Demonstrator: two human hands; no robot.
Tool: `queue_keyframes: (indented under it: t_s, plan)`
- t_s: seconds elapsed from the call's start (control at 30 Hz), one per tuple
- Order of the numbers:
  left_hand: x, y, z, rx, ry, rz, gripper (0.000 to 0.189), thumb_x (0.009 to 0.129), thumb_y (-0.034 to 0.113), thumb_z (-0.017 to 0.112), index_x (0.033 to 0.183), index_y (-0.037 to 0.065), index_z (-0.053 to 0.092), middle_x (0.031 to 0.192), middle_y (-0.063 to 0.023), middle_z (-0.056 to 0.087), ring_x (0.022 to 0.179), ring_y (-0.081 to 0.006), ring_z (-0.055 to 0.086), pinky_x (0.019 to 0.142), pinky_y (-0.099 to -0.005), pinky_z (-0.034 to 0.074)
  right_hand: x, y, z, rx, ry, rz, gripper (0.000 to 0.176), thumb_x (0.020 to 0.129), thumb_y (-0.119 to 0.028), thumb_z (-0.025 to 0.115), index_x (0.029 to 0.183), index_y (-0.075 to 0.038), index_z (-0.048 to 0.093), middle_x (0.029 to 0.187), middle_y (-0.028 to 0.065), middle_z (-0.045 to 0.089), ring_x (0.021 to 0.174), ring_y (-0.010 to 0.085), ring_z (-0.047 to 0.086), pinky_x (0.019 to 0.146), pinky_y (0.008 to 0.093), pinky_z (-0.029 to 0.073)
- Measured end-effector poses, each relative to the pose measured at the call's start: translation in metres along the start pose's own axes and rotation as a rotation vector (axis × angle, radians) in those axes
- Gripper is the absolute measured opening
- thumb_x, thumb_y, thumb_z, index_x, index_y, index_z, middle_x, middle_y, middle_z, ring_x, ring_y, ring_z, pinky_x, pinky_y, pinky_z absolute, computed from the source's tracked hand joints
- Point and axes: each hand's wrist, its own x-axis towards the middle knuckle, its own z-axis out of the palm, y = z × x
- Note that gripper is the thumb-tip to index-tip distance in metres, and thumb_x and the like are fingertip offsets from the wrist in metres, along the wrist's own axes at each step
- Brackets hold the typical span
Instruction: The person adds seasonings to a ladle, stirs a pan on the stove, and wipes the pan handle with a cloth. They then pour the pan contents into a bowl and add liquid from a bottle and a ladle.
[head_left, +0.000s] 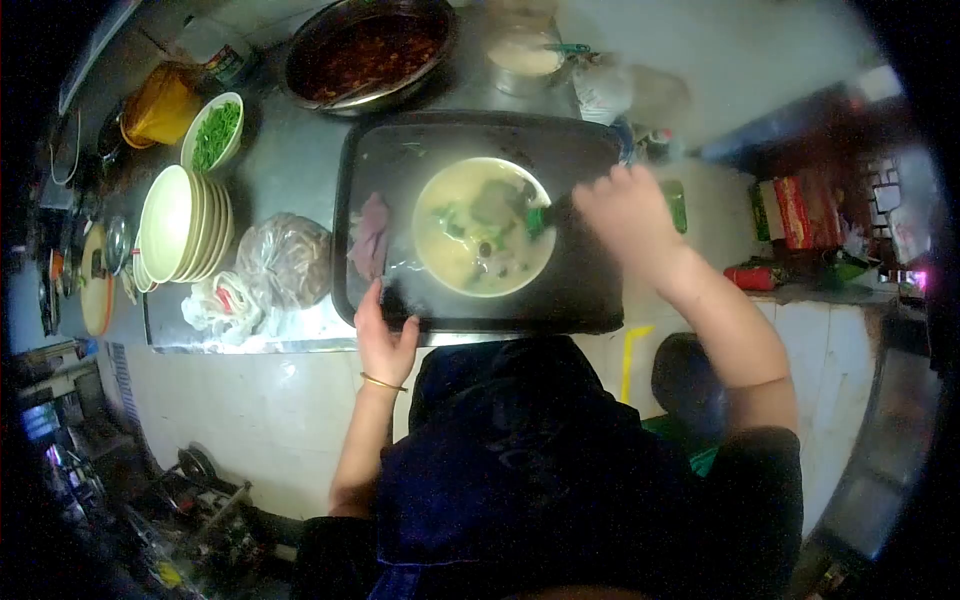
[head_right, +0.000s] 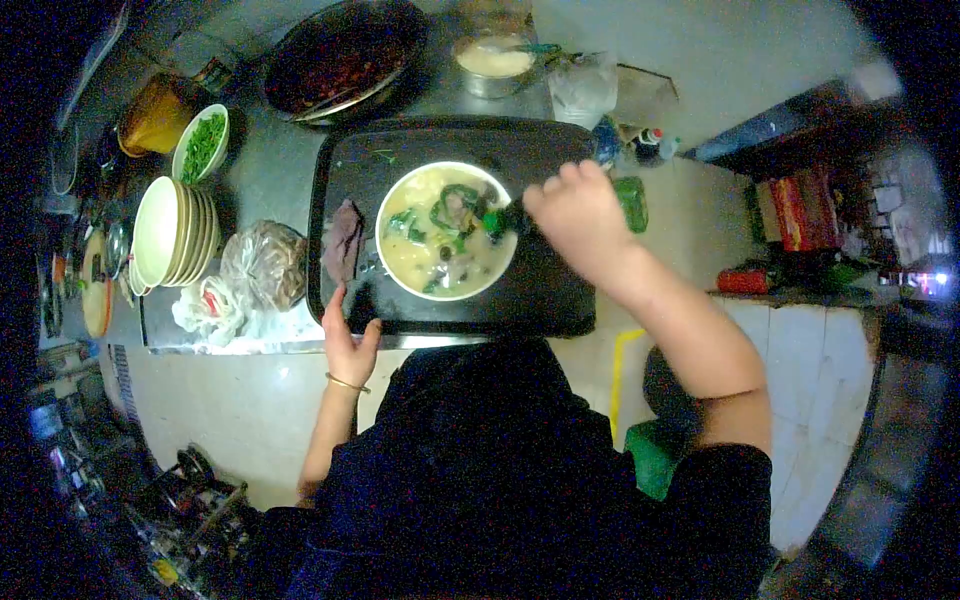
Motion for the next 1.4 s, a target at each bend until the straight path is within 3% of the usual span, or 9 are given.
queue_keyframes:
  t_s: [0.37, 0.57, 0.63, 0.77, 0.9, 1.03, 1.17, 1.23, 1.4]
  plan:
    - [0.015, -0.014, -0.011, 0.028, -0.063, -0.002, 0.067, 0.069, 0.008, 0.066, 0.127, -0.005, 0.036, 0.124, -0.021, 0.044, 0.116, -0.0342, 0.041, 0.1, -0.0371, 0.032, 0.027, 0.024, 0.083, 1.217, 0.306, 0.673, 0.06, 0.065, -0.01, 0.071, 0.116, -0.002, 0.041, 0.111, 0.0171, 0.054, 0.106, 0.0275, 0.052, 0.092, 0.0365, 0.039]
    - [0.017, -0.038, -0.037, -0.015, -0.002, -0.059, 0.067, 0.067, 0.008, 0.066, 0.126, -0.004, 0.037, 0.121, -0.0218, 0.046, 0.112, -0.0367, 0.043, 0.097, -0.0398, 0.034, 0.058, -0.004, 0.133, 1.075, 0.569, 0.73, 0.08, 0.065, -0.017, 0.073, 0.129, 0.003, 0.031, 0.125, 0.0204, 0.042, 0.115, 0.0311, 0.043, 0.099, 0.0402, 0.032]
    - [0.013, -0.055, -0.049, -0.013, 0.0, -0.1, 0.068, 0.069, 0.006, 0.066, 0.129, -0.004, 0.034, 0.125, -0.02, 0.043, 0.116, -0.0318, 0.041, 0.097, -0.037, 0.034, 0.075, -0.009, 0.084, 0.768, 0.873, 0.582, 0.073, 0.064, -0.019, 0.07, 0.126, 0.002, 0.037, 0.123, 0.0199, 0.044, 0.114, 0.0307, 0.044, 0.099, 0.0434, 0.03]
    - [0.008, -0.077, -0.056, -0.095, 0.0, -0.229, 0.067, 0.071, 0.005, 0.064, 0.131, -0.001, 0.034, 0.125, -0.0188, 0.045, 0.115, -0.0291, 0.044, 0.094, -0.0377, 0.036, 0.179, -0.035, 0.027, 0.724, 0.654, 0.15, 0.025, 0.067, -0.011, 0.061, 0.092, -0.006, 0.063, 0.101, 0.0095, 0.06, 0.097, 0.0273, 0.054, 0.088, 0.0426, 0.039]
    - [0.009, -0.082, -0.052, -0.254, 0.131, -0.21, 0.062, 0.07, 0.003, 0.065, 0.125, -0.006, 0.037, 0.115, -0.0212, 0.05, 0.108, -0.0319, 0.049, 0.094, -0.0359, 0.037, 0.311, -0.104, 0.065, 0.491, 0.338, 0.104, 0.05, 0.07, -0.02, 0.064, 0.119, -0.018, 0.055, 0.102, 0.0078, 0.055, 0.102, 0.0262, 0.046, 0.097, 0.0458, 0.029]
    - [-0.004, -0.088, -0.052, -0.433, 0.157, -0.379, 0.062, 0.073, 0.001, 0.062, 0.128, -0.004, 0.035, 0.119, -0.0188, 0.05, 0.109, -0.0261, 0.05, 0.093, -0.0347, 0.039, 0.372, -0.117, 0.067, 0.381, -0.018, 0.223, 0.043, 0.072, -0.049, 0.062, 0.1, -0.017, 0.065, 0.091, 0.0105, 0.059, 0.095, 0.0249, 0.052, 0.093, 0.0416, 0.032]
    - [-0.021, -0.107, -0.055, -0.443, 0.204, -0.408, 0.059, 0.075, -0.002, 0.06, 0.129, -0.002, 0.036, 0.115, -0.016, 0.054, 0.106, -0.0238, 0.053, 0.09, -0.0322, 0.042, 0.374, -0.082, 0.088, 1.108, 0.311, 0.661, 0.048, 0.081, -0.055, 0.05, 0.088, -0.011, 0.066, 0.084, 0.0121, 0.066, 0.075, 0.0274, 0.063, 0.07, 0.0394, 0.047]
    - [-0.02, -0.114, -0.055, -0.415, 0.189, -0.407, 0.056, 0.076, -0.002, 0.059, 0.128, 0.0, 0.038, 0.109, -0.0134, 0.058, 0.097, -0.0203, 0.057, 0.082, -0.0292, 0.045, 0.361, -0.05, 0.09, 1.651, 0.236, 0.946, 0.04, 0.082, -0.041, 0.06, 0.081, -0.001, 0.063, 0.075, 0.006, 0.065, 0.065, 0.0147, 0.059, 0.061, 0.0296, 0.047]
    - [0.008, -0.12, -0.055, -0.436, 0.081, -0.366, 0.045, 0.077, -0.001, 0.06, 0.121, 0.003, 0.047, 0.093, -0.0086, 0.061, 0.075, -0.0124, 0.055, 0.068, -0.0234, 0.047, 0.304, -0.015, 0.091, 0.841, 0.288, 0.227, 0.025, 0.082, -0.023, 0.058, 0.099, -0.005, 0.06, 0.077, 0.0096, 0.063, 0.069, 0.0212, 0.06, 0.062, 0.0329, 0.048]
